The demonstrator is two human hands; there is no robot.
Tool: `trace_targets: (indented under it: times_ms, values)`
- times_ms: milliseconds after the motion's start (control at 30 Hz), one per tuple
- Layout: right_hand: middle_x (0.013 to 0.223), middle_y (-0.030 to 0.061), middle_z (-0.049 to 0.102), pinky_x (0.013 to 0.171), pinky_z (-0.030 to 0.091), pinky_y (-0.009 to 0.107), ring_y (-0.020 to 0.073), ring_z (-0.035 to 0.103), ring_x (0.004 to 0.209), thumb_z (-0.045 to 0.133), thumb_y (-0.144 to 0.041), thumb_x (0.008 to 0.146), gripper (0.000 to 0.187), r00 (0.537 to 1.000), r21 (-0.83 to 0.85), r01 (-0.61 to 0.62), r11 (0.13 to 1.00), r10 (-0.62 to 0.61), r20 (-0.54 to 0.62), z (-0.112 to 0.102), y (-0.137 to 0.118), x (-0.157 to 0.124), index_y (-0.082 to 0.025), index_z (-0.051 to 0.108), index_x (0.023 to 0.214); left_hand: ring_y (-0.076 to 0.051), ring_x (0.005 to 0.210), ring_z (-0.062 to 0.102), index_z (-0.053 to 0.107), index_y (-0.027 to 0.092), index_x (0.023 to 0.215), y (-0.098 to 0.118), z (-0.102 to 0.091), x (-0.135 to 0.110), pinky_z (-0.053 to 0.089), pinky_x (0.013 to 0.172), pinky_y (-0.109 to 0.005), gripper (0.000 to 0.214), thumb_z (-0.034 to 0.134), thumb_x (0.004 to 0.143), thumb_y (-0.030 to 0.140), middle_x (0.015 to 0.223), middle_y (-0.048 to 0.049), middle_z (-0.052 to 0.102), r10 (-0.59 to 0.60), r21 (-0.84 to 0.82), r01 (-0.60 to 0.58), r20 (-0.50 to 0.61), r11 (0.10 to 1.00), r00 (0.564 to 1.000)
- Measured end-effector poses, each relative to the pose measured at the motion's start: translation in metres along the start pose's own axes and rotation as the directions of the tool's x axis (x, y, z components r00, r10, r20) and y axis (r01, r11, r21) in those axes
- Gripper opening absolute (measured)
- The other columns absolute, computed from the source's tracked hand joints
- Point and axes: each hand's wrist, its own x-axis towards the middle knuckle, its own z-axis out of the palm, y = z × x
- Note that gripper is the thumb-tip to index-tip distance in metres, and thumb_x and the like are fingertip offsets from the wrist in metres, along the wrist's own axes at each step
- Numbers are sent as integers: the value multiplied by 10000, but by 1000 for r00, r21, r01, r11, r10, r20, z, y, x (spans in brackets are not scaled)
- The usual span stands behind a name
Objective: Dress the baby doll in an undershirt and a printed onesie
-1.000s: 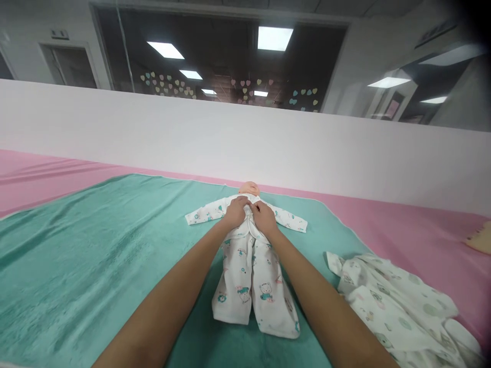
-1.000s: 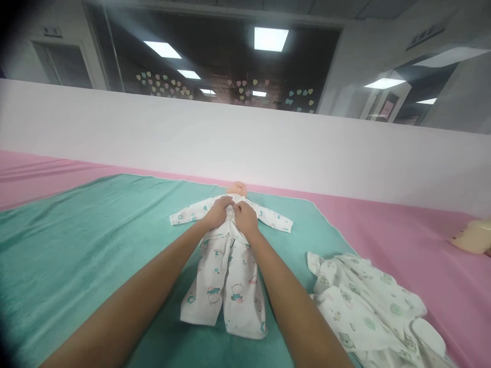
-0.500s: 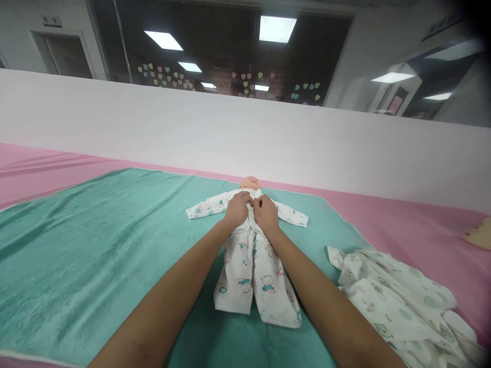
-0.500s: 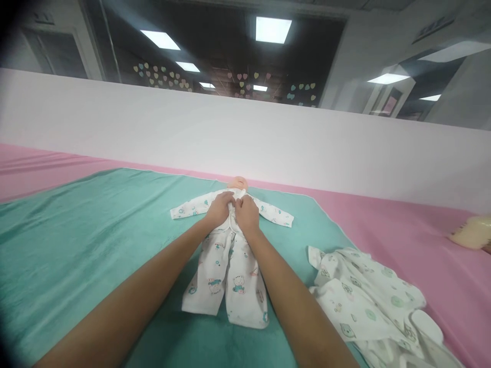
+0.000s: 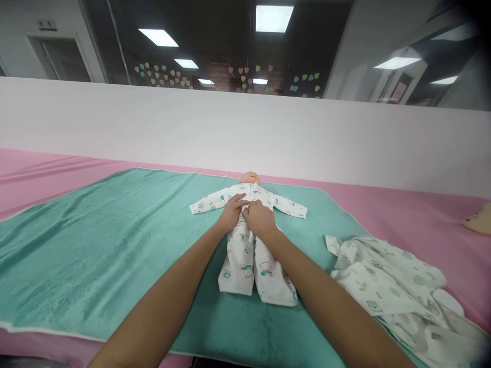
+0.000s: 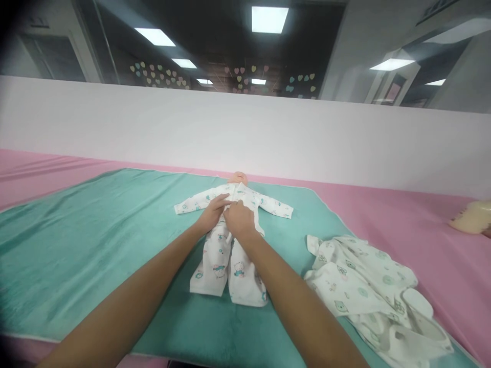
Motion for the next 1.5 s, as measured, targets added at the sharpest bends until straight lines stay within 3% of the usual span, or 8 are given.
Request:
trace_targets:
  times_ms: [167, 300, 400, 633, 767, 933, 1267, 1500]
  values:
    - [903, 71, 595, 699, 376, 290, 181, 566, 817, 330, -281, 938, 280, 988, 153, 154, 976, -149, -43, 1, 19, 1, -179, 577, 857, -181, 1288, 380, 634, 181, 1045, 2, 0, 1, 271, 1104, -410, 367, 304, 883, 162, 1365, -98, 465, 9, 19, -9, -6, 1000, 1000]
    - [753, -4, 552, 670, 354, 247, 133, 518, 735, 380, -266, 914, 258, 973, 326, 231, 917, -228, -48, -1, 34, 0, -195, 516, 707, -182, 1275, 378, 618, 183, 992, 9, 1, 1, 282, 1091, -413, 357, 297, 857, 109, 1344, -89, 471, 16, 85, -16, 2, 996, 1000]
    - [724, -17, 526, 672, 351, 239, 127, 498, 723, 390, -264, 904, 246, 974, 403, 227, 887, -209, -89, 2, 36, -1, -196, 491, 690, -194, 1258, 378, 603, 176, 958, 13, 3, 2, 289, 1079, -413, 348, 312, 811, 55, 1317, -90, 477, 10, 167, -11, 10, 986, 1000]
    - [820, -2, 541, 706, 347, 245, 133, 505, 783, 386, -242, 908, 196, 975, 400, 215, 891, -170, -146, 10, 32, -4, -201, 513, 764, -228, 1219, 392, 596, 168, 921, 17, 5, 6, 313, 1047, -436, 338, 339, 761, 19, 1284, -108, 470, -3, 251, -5, 30, 968, 1000]
    - [760, -16, 525, 663, 334, 241, 124, 491, 711, 402, -254, 901, 201, 971, 448, 224, 866, -159, -177, 12, 33, -5, -203, 487, 726, -214, 1237, 379, 594, 192, 936, 21, 4, 3, 315, 1056, -429, 331, 323, 804, 57, 1302, -75, 474, -20, 214, 18, 7, 977, 1000]
    - [667, -23, 493, 609, 302, 246, 125, 444, 630, 398, -255, 893, 211, 976, 482, 154, 863, -57, -208, 11, 31, -5, -202, 445, 695, -195, 1246, 382, 601, 203, 947, 25, 4, 3, 304, 1076, -426, 317, 332, 825, 90, 1304, -51, 491, -70, 140, 73, -24, 987, 997]
    - [733, 19, 553, 618, 283, 271, 158, 480, 680, 315, -260, 929, 219, 981, 357, 126, 926, -63, -183, 15, 29, -5, -199, 461, 778, -226, 1226, 378, 575, 157, 912, 33, 5, 4, 308, 1064, -435, 269, 333, 824, 77, 1295, -106, 483, -92, 180, 93, -14, 979, 996]
    - [670, -20, 511, 602, 295, 257, 135, 451, 636, 385, -267, 893, 196, 979, 486, 144, 862, -54, -195, 12, 31, -8, -208, 445, 716, -191, 1246, 383, 563, 182, 922, 32, 6, 1, 294, 1085, -407, 263, 366, 787, 70, 1287, -81, 498, -135, 89, 142, -74, 986, 988]
